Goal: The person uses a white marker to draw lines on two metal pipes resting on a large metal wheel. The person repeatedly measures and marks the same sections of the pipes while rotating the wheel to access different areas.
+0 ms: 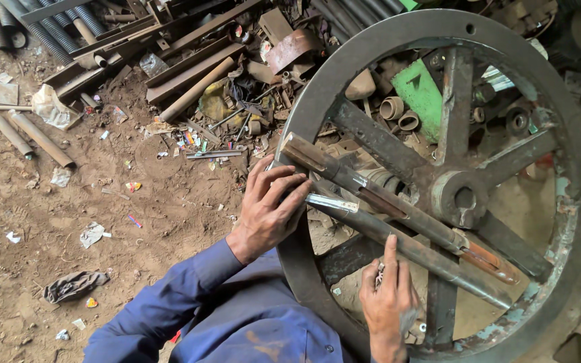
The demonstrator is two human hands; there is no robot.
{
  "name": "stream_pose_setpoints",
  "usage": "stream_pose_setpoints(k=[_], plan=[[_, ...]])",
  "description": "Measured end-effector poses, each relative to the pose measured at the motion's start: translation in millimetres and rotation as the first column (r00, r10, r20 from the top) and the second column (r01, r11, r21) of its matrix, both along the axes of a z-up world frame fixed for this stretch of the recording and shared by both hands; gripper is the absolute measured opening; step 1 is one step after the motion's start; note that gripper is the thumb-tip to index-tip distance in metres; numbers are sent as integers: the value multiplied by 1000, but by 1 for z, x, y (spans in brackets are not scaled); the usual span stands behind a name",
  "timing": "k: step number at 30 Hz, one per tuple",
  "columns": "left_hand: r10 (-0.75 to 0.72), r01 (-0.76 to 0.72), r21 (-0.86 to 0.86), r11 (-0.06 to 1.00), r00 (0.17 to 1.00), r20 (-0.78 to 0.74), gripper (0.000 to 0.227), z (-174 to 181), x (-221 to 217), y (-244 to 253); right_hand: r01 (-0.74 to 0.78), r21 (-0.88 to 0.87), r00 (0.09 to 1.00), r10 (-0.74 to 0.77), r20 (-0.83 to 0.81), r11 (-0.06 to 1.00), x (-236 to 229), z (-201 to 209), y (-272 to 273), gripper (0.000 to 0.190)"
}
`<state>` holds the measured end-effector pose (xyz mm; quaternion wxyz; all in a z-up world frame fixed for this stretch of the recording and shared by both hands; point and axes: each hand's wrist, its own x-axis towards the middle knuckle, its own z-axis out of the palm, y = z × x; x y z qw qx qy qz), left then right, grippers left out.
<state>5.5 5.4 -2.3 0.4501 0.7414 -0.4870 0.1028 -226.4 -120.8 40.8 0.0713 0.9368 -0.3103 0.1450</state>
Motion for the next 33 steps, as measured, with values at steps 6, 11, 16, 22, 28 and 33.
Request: stream_pose_setpoints(k=[6,11,16,22,28,33], plan=[[-3,3,-6,1000,1000,2,37,1,1,0,16,-16,999,-16,-36,1000,-11,-1,12,50],[2,-2,-5,1000,1000,10,36,1,2,-1,3,137,990,-23,142,991,-14,0,27,36],[-4,4,-13,1000,1000,4,39,0,1,0,48,344,940,-158,301,938,-5,10,30,25],[15,-15,-15,1000,1000,6,38,1,0,-1,-17,336,848,-165,504,942,17,16,4,14],[25,-25,-6,1000,1000,19,36,-1,-1,-2,-138,666,712,-394,582,733,14,4,-21,15],[19,-19,-8,1000,1000,12,37,-3,-1,-1,-125,609,745,-331,579,783,10,-3,-20,14]])
